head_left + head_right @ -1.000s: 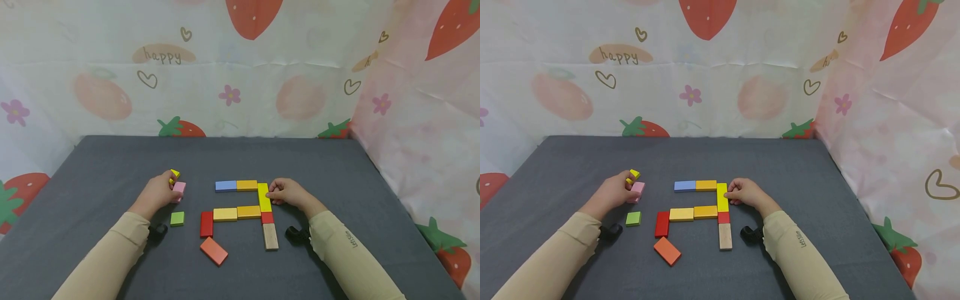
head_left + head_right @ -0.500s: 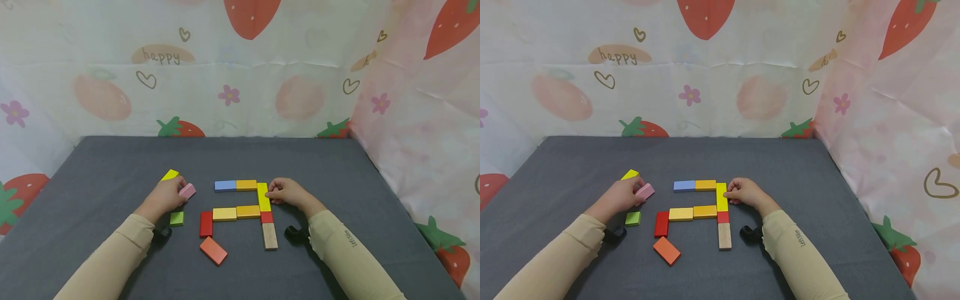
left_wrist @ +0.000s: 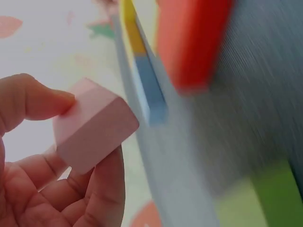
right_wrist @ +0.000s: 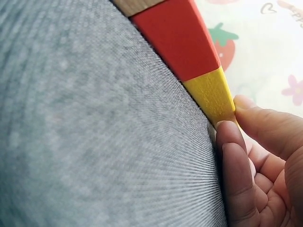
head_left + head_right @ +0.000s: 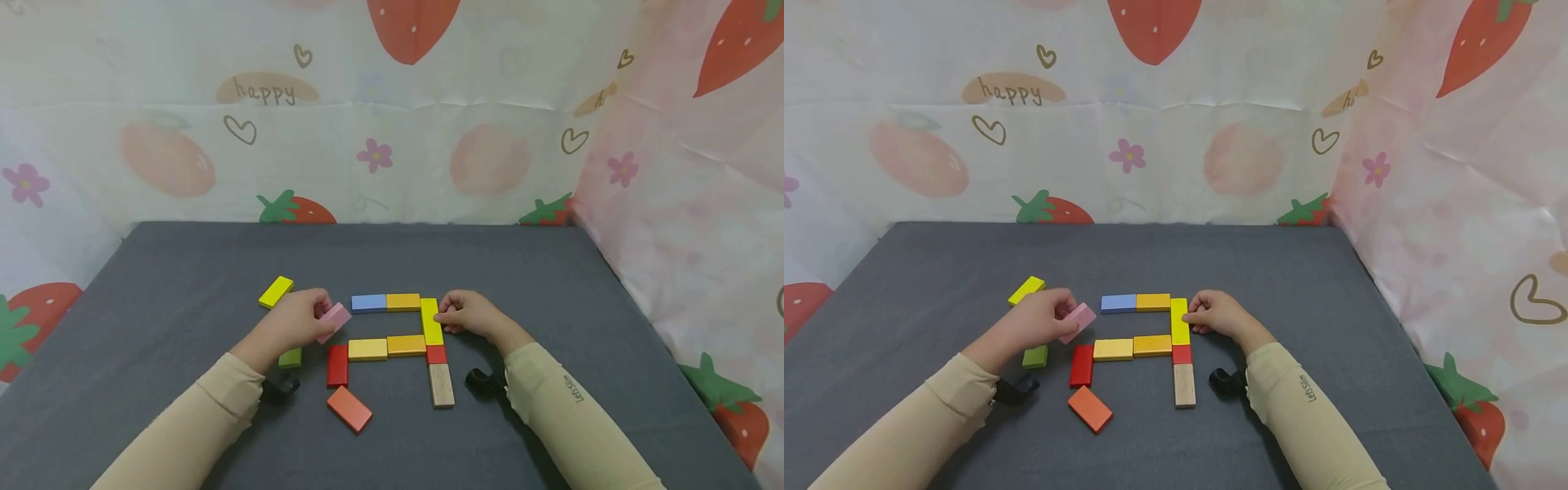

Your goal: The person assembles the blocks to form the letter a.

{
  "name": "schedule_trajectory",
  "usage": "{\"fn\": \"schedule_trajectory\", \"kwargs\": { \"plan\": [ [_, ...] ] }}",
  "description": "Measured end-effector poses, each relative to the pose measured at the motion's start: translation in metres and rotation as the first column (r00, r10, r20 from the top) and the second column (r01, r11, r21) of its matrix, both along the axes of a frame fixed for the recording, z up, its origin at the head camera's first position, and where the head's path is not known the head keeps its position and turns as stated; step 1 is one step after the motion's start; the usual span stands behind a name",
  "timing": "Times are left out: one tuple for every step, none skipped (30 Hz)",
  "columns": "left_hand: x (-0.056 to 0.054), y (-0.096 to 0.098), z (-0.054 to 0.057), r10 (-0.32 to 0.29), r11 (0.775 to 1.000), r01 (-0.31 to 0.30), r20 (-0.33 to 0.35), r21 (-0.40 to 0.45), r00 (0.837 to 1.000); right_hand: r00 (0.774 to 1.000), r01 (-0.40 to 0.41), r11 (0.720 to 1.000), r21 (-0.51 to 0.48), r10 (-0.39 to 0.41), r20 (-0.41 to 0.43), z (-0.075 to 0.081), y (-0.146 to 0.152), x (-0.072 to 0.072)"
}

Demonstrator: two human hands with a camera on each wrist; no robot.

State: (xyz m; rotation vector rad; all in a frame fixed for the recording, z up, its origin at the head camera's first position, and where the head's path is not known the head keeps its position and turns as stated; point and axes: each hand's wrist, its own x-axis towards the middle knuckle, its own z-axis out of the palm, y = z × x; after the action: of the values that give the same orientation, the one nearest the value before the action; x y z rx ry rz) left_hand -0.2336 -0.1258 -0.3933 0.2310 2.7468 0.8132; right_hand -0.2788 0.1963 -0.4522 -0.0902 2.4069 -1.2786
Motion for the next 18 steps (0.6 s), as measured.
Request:
{"fn": "schedule_trajectory", "kwargs": {
  "plan": [
    [0.002,0.005,0.001,-0.018,1.0,0.018,0.005,0.011,1.0,1.0,-0.004,1.0,0.0,0.004,-0.003,0.0,0.0,0.0],
    [0.005,0.009,0.002,-0.039,0.999,0.039,0.008,0.02,0.999,1.0,-0.002,1.0,-0.003,0.002,-0.002,0.0,0.0,0.0],
    [0.007,0.014,0.003,-0.059,0.998,0.059,0.016,0.029,0.998,1.0,-0.004,1.0,-0.002,0.004,-0.003,0.0,0.0,0.0],
    [0.009,0.018,0.004,-0.081,0.996,0.08,0.026,0.039,0.996,1.0,-0.004,1.0,-0.004,0.004,-0.004,0.0,0.0,0.0],
    [0.012,0.023,0.004,-0.106,0.994,0.104,0.032,0.045,0.994,1.0,-0.009,1.0,-0.003,0.009,-0.008,0.0,0.0,0.001],
    [0.014,0.027,0.004,-0.131,0.99,0.129,0.035,0.051,0.991,1.0,-0.004,1.0,-0.005,0.004,-0.005,0.0,0.0,0.001],
    [0.016,0.031,0.005,-0.151,0.987,0.149,0.042,0.057,0.988,1.0,-0.004,1.0,-0.005,0.004,-0.005,0.0,0.0,0.001],
    [0.019,0.034,0.005,-0.174,0.983,0.171,0.048,0.062,0.984,1.0,0.0,1.0,-0.005,0.0,-0.003,0.0,0.0,0.001],
    [0.021,0.038,0.005,-0.195,0.979,0.191,0.057,0.07,0.979,1.0,-0.001,1.0,-0.003,0.001,-0.005,0.0,0.0,0.001],
    [0.023,0.04,0.005,-0.22,0.974,0.216,0.057,0.076,0.974,1.0,0.003,1.0,-0.003,-0.003,-0.004,0.0,-0.001,0.001],
    [0.025,0.043,0.005,-0.242,0.968,0.236,0.061,0.083,0.968,1.0,0.005,1.0,-0.001,-0.005,-0.003,-0.001,-0.001,0.001],
    [0.027,0.046,0.006,-0.26,0.963,0.254,0.067,0.09,0.963,1.0,0.011,1.0,-0.001,-0.011,0.002,-0.001,-0.001,0.001],
    [0.029,0.048,0.006,-0.277,0.958,0.27,0.073,0.094,0.958,1.0,0.012,1.0,0.001,-0.012,0.002,-0.001,-0.001,0.0],
    [0.031,0.051,0.007,-0.294,0.953,0.287,0.077,0.096,0.953,1.0,0.013,1.0,0.004,-0.013,0.001,-0.002,-0.001,0.0],
    [0.032,0.054,0.007,-0.31,0.948,0.302,0.081,0.097,0.947,1.0,0.011,1.0,0.007,-0.011,0.0,-0.002,0.0,0.0],
    [0.034,0.056,0.007,-0.326,0.943,0.317,0.087,0.099,0.941,1.0,0.015,1.0,0.007,-0.015,0.002,-0.001,0.0,0.0],
    [0.035,0.059,0.006,-0.337,0.939,0.327,0.099,0.103,0.936,1.0,0.018,1.0,0.006,-0.018,0.004,-0.001,0.0,0.0],
    [0.036,0.061,0.006,-0.352,0.934,0.341,0.107,0.106,0.93,1.0,0.021,1.0,0.004,-0.021,0.006,-0.001,-0.001,0.0]
  ]
}}
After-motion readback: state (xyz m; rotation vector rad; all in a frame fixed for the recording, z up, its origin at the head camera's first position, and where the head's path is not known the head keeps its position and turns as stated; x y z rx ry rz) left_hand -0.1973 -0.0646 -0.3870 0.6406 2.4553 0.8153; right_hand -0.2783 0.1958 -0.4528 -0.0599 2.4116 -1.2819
